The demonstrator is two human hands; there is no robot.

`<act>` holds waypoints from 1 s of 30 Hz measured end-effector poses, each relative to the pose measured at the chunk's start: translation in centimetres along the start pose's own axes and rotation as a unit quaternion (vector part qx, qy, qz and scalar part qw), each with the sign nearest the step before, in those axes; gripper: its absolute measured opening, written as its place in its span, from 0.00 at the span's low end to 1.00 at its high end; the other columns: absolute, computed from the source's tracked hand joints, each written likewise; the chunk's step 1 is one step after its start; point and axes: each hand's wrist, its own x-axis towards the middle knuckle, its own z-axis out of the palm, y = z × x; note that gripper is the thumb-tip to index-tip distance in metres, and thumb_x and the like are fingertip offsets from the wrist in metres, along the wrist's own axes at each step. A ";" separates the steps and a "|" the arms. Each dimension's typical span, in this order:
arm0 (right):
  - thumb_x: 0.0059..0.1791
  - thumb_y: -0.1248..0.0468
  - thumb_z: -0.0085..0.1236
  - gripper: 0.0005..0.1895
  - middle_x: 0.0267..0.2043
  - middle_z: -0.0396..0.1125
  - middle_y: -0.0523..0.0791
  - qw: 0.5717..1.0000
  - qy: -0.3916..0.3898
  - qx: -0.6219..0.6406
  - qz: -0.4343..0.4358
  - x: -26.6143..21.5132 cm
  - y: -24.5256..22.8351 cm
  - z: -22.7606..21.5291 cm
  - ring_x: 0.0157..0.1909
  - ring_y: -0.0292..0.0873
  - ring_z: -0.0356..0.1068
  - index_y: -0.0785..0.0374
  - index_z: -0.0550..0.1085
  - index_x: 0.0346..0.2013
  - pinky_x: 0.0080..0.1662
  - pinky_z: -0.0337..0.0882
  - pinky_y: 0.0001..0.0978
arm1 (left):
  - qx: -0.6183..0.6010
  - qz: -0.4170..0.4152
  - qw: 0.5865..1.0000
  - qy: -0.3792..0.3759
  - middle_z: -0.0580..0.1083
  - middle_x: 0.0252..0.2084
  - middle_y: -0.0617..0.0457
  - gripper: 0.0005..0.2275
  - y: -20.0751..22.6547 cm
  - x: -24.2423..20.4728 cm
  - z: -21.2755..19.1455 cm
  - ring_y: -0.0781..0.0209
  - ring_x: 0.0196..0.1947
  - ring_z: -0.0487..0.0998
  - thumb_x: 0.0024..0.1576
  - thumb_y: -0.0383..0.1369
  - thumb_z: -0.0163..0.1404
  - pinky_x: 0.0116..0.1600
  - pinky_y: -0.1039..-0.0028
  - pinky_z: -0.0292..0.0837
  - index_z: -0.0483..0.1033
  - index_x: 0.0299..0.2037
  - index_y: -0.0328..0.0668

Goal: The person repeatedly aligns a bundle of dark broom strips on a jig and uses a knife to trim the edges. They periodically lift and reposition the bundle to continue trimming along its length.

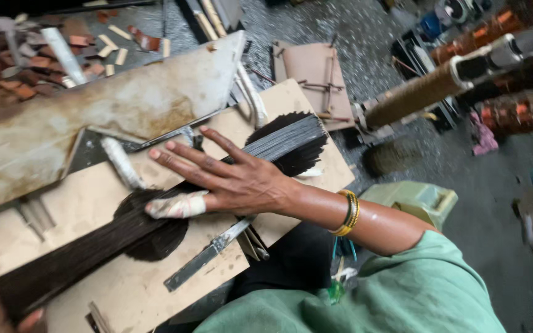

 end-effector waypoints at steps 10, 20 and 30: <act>0.50 0.47 0.63 0.43 0.73 0.59 0.53 0.920 -0.051 0.372 0.110 5.8 7.3 -2.7 0.73 0.55 0.61 0.52 0.56 0.75 0.71 0.64 0.47 | -0.004 -0.070 0.998 -0.004 0.72 0.67 0.46 0.26 1.3 9.2 -6.0 0.47 0.71 0.67 0.64 0.42 0.56 0.75 0.49 0.54 0.71 0.71 0.41; 0.37 0.38 0.73 0.63 0.61 0.61 0.56 0.949 -0.191 0.207 0.145 14.5 6.9 7.5 0.63 0.60 0.62 0.51 0.46 0.77 0.63 0.66 0.49 | -0.065 -0.196 0.890 -0.406 0.51 0.77 0.42 0.59 -6.0 16.6 9.8 0.48 0.77 0.49 0.37 0.62 0.65 0.76 0.46 0.38 0.45 0.75 0.43; 0.34 0.48 0.73 0.64 0.45 0.74 0.55 0.920 -0.156 0.314 0.174 14.4 7.1 6.4 0.45 0.54 0.76 0.50 0.48 0.78 0.55 0.74 0.44 | -0.113 -0.228 0.874 -0.415 0.49 0.76 0.41 0.56 -6.2 16.4 10.0 0.46 0.76 0.49 0.40 0.63 0.62 0.75 0.45 0.34 0.45 0.76 0.51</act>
